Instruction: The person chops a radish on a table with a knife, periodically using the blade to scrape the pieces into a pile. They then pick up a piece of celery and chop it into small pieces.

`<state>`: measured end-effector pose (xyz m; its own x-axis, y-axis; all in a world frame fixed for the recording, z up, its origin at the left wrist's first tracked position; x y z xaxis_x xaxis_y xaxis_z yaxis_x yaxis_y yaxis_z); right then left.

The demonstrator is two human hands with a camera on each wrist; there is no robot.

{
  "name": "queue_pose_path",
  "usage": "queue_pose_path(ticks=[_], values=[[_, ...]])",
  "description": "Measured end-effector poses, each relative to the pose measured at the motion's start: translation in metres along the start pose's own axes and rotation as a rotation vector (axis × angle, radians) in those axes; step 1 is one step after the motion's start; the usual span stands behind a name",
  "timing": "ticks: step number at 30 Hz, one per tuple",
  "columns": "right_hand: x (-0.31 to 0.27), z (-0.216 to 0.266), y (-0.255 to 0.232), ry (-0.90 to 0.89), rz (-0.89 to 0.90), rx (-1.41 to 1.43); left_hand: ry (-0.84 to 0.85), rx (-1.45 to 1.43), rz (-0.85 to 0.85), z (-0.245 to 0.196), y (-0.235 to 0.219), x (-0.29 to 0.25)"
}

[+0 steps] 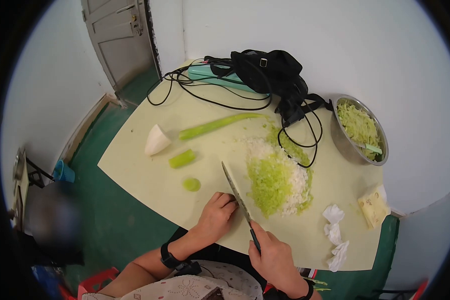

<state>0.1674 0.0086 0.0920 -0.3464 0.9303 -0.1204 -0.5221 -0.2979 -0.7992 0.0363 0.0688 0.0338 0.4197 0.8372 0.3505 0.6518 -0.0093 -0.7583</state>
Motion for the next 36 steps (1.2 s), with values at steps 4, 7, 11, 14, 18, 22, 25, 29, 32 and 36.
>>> queue_pose_path(ticks=[4,7,11,14,18,22,25,29,32,36], values=[[-0.002,-0.001,0.005,-0.005,0.026,-0.027,0.003,0.018,0.03,0.001,0.002,0.0],[-0.003,0.0,0.006,-0.017,0.048,-0.052,0.003,0.025,0.031,0.001,0.002,-0.001],[-0.004,0.0,0.003,-0.016,0.101,-0.084,0.014,0.017,0.014,-0.001,-0.001,0.001],[-0.003,0.0,0.003,-0.015,0.146,-0.105,0.02,0.023,0.017,0.0,-0.001,0.001],[0.009,-0.004,0.006,-0.008,0.12,-0.105,0.045,0.012,-0.023,0.0,-0.001,0.001],[0.015,-0.001,0.009,-0.022,0.098,-0.103,0.042,0.018,-0.034,0.001,0.0,0.0],[0.01,0.001,0.008,-0.012,0.123,-0.123,0.032,0.027,-0.035,0.003,0.001,-0.001],[-0.001,0.001,0.01,-0.072,0.046,-0.161,0.034,0.019,-0.016,0.003,0.001,0.0],[-0.001,0.002,0.008,-0.059,0.075,-0.154,0.026,0.026,0.007,0.003,0.002,-0.001],[0.011,0.004,0.012,-0.055,0.091,-0.147,0.027,0.007,-0.02,0.004,0.003,-0.002]])
Point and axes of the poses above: each hand's wrist, its own x-axis towards the middle knuckle, its own y-axis out of the palm, z = x × y, the point moved 6 cm from there along x, towards the middle knuckle, and after that the axes turned 9 degrees about z, right-handed, at the moved point
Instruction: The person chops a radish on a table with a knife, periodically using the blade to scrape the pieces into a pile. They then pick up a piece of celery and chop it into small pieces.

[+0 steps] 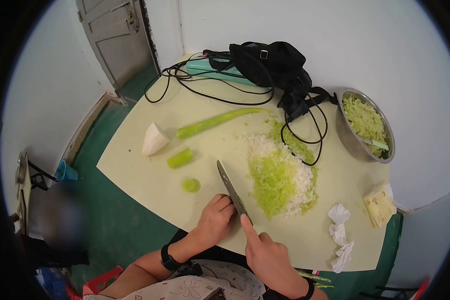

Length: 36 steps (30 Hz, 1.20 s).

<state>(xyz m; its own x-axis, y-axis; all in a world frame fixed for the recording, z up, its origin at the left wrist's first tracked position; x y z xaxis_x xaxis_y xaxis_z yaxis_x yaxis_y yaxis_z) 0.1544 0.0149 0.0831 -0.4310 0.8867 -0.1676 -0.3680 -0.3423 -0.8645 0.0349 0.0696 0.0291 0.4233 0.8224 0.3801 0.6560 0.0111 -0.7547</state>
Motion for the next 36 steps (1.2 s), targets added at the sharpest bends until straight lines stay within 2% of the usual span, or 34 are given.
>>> queue_pose_path(ticks=[3,6,9,15,18,21,24,27,30,33,36], values=[[0.004,-0.004,0.0,0.028,-0.071,0.001,0.007,-0.009,-0.012,-0.001,-0.004,0.0],[-0.002,-0.004,-0.005,0.032,-0.002,0.042,0.004,-0.012,-0.027,0.002,-0.003,-0.003],[-0.017,0.001,-0.002,-0.094,-0.108,0.002,-0.004,-0.004,-0.013,0.003,0.0,-0.003],[-0.018,0.001,-0.002,-0.089,-0.12,0.009,-0.02,0.005,0.019,0.002,0.0,-0.002],[-0.005,0.0,-0.002,0.013,0.004,0.01,-0.016,0.002,0.01,0.001,0.0,-0.002],[0.002,-0.003,-0.003,-0.013,-0.078,0.059,-0.012,-0.007,-0.013,0.001,-0.002,-0.002],[-0.005,-0.003,-0.005,0.002,-0.029,0.065,-0.011,-0.015,-0.026,0.001,-0.004,-0.002],[-0.015,0.0,0.001,-0.1,-0.121,0.017,-0.023,-0.006,-0.016,0.001,-0.002,-0.002],[-0.012,-0.004,-0.003,-0.025,-0.02,0.046,-0.034,-0.004,-0.024,0.002,-0.002,-0.003],[-0.004,-0.002,-0.002,-0.016,-0.036,-0.002,-0.027,-0.011,-0.021,0.001,-0.004,-0.002],[0.006,-0.006,0.003,-0.02,-0.069,0.064,-0.005,-0.025,-0.03,-0.001,-0.004,-0.002]])
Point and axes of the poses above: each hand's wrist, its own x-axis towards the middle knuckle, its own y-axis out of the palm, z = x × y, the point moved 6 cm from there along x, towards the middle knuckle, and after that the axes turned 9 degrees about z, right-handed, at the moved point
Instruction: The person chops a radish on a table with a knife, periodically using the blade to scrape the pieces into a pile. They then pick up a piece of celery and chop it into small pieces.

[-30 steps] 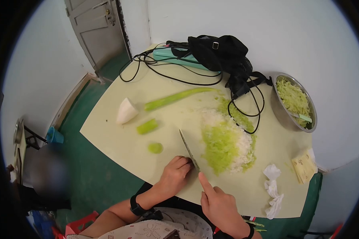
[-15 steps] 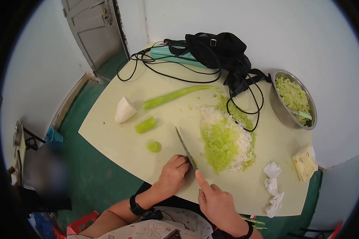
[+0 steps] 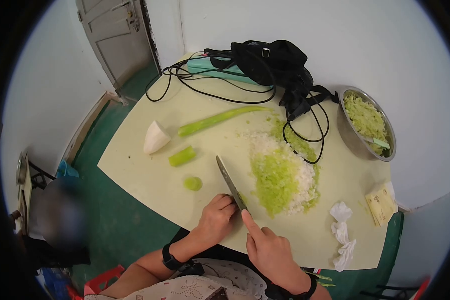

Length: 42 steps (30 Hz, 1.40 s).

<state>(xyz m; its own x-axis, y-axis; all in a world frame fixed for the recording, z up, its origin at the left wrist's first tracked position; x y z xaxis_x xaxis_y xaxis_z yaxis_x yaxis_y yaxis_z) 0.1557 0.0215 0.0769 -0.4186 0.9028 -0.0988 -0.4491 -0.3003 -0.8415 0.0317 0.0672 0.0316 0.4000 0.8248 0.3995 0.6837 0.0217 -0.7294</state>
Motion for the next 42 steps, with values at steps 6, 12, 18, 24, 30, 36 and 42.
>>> queue_pose_path(ticks=[6,12,18,24,30,36,42], values=[[-0.016,0.007,-0.008,0.017,0.066,-0.011,-0.011,-0.018,-0.013,0.003,-0.002,-0.004],[-0.015,0.006,-0.006,0.003,0.053,-0.018,-0.032,-0.008,0.018,0.006,0.002,-0.005],[-0.003,-0.001,-0.005,0.004,-0.041,0.092,-0.012,-0.011,-0.026,0.0,-0.003,-0.003],[-0.02,0.01,-0.005,0.021,0.068,-0.034,-0.024,0.046,0.004,0.001,0.001,-0.005],[-0.011,0.007,-0.008,0.008,0.05,0.028,-0.016,0.054,-0.009,0.002,-0.001,-0.005],[-0.002,-0.006,-0.004,0.048,-0.034,0.149,-0.013,0.008,-0.048,0.001,-0.005,-0.005],[-0.017,0.007,-0.005,0.037,0.063,0.05,-0.036,0.026,-0.045,-0.001,-0.005,-0.005]])
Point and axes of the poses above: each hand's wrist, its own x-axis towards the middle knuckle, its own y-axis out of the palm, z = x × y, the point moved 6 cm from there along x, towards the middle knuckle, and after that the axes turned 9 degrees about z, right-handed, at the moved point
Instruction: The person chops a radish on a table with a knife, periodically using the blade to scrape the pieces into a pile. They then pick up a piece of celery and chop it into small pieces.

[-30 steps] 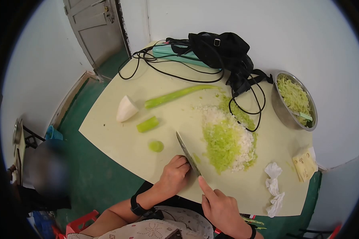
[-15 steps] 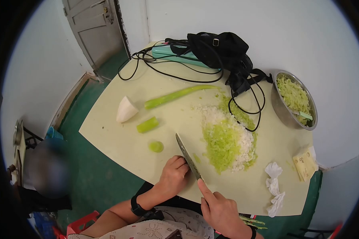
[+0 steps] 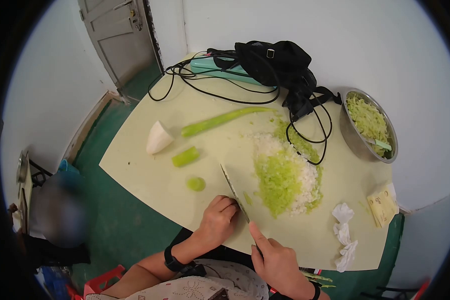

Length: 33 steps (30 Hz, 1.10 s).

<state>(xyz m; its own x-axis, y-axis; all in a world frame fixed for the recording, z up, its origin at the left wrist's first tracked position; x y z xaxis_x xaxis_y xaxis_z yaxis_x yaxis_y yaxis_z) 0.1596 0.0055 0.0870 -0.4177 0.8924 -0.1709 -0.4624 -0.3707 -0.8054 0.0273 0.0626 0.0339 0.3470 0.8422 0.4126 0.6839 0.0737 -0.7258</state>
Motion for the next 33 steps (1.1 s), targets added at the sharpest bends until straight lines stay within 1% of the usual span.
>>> queue_pose_path(ticks=[3,6,9,12,15,20,24,27,29,30,33], values=[[-0.002,0.001,0.002,-0.134,-0.138,-0.004,0.005,0.012,0.014,0.002,0.0,-0.001],[0.005,0.003,0.004,-0.007,0.011,-0.093,0.014,0.018,0.022,0.001,0.001,0.0],[0.016,-0.002,0.008,-0.008,-0.045,-0.005,0.027,-0.001,0.006,0.0,0.0,0.0],[0.017,-0.011,0.002,-0.012,-0.104,0.168,0.017,-0.026,-0.011,0.002,-0.001,-0.001],[0.01,0.0,-0.006,-0.033,-0.088,0.095,0.003,-0.018,-0.018,0.003,0.001,-0.003],[0.005,0.003,0.0,-0.031,-0.023,-0.008,-0.004,0.006,0.02,0.004,0.002,-0.004],[0.012,-0.004,0.003,-0.026,0.033,-0.033,0.011,0.002,0.007,0.003,0.001,-0.003],[0.022,-0.012,0.008,-0.099,-0.125,0.083,0.029,-0.006,-0.016,0.002,0.001,-0.001],[0.023,-0.016,0.005,-0.089,-0.162,0.142,0.02,-0.025,-0.01,0.002,0.0,-0.001],[0.024,-0.018,0.004,-0.086,-0.176,0.173,0.013,-0.029,-0.019,0.003,-0.001,-0.001],[0.017,-0.013,0.003,-0.114,-0.122,0.148,-0.002,-0.035,-0.023,0.003,0.0,-0.003]])
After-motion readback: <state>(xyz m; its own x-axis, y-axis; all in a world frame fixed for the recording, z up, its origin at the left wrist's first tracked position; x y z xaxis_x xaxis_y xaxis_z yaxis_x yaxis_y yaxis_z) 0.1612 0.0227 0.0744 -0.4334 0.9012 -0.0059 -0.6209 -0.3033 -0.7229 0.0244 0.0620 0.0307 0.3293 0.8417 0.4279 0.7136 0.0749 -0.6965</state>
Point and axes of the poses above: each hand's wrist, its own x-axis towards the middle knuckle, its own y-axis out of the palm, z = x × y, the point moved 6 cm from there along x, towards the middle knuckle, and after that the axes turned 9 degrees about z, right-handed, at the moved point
